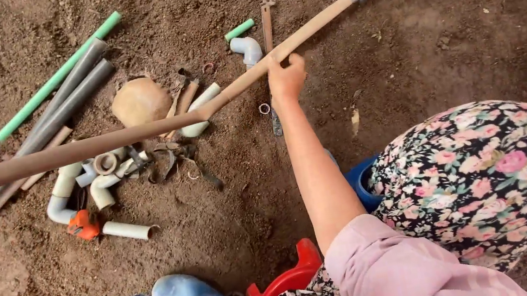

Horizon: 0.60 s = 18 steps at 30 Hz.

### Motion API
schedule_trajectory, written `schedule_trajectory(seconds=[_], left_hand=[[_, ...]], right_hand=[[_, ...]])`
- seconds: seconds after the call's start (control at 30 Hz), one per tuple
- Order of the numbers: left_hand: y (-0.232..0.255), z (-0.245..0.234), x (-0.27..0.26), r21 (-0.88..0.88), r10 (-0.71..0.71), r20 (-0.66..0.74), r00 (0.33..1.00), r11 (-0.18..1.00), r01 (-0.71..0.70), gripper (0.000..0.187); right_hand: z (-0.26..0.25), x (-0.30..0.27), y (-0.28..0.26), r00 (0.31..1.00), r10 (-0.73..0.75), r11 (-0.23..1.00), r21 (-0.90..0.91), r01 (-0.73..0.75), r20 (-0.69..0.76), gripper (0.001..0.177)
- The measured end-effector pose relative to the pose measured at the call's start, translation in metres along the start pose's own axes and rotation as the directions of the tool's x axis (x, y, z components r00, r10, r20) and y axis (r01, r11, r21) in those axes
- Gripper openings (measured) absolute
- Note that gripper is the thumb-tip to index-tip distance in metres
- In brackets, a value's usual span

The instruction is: The person sits on a small stool on the ground and connects two sections of pipe using a black coupling. They then wrap the joint with black tape to secure it. The person handles various pipe sections and fittings scattered on the dirt.

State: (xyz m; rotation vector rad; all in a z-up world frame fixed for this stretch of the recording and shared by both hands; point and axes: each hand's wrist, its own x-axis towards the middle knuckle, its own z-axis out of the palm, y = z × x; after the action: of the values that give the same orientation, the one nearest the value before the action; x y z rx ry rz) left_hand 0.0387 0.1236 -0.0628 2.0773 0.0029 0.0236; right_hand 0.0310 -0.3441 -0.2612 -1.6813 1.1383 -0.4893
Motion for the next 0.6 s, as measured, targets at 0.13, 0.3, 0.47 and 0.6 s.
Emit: schedule_trajectory(seconds=[0.13,0.3,0.47,0.6], left_hand=[[-0.002,-0.024,0.004,0.031,-0.091,-0.203,0.975,0.995,0.099,0.017],[-0.013,-0.079,-0.018,0.042,-0.196,-0.466,0.863,0.969,0.243,0.01],[0.029,-0.1,-0.051,-0.029,-0.187,-0.517,0.835,0.979,0.201,0.006],[0.039,-0.104,-0.058,0.037,-0.067,-0.615,0.785,0.993,0.114,0.01]], right_hand=[[0.03,0.004,0.049,0.837,0.379,0.763,0.379,-0.524,0.395,0.042],[0.043,-0.016,0.044,0.705,0.45,0.623,0.374,-0.687,0.548,0.049],[0.031,-0.048,0.004,0.69,0.505,0.518,0.458,-0.723,0.518,0.025],[0.031,-0.064,-0.006,0.641,0.545,0.509,0.394,-0.765,0.54,0.025]])
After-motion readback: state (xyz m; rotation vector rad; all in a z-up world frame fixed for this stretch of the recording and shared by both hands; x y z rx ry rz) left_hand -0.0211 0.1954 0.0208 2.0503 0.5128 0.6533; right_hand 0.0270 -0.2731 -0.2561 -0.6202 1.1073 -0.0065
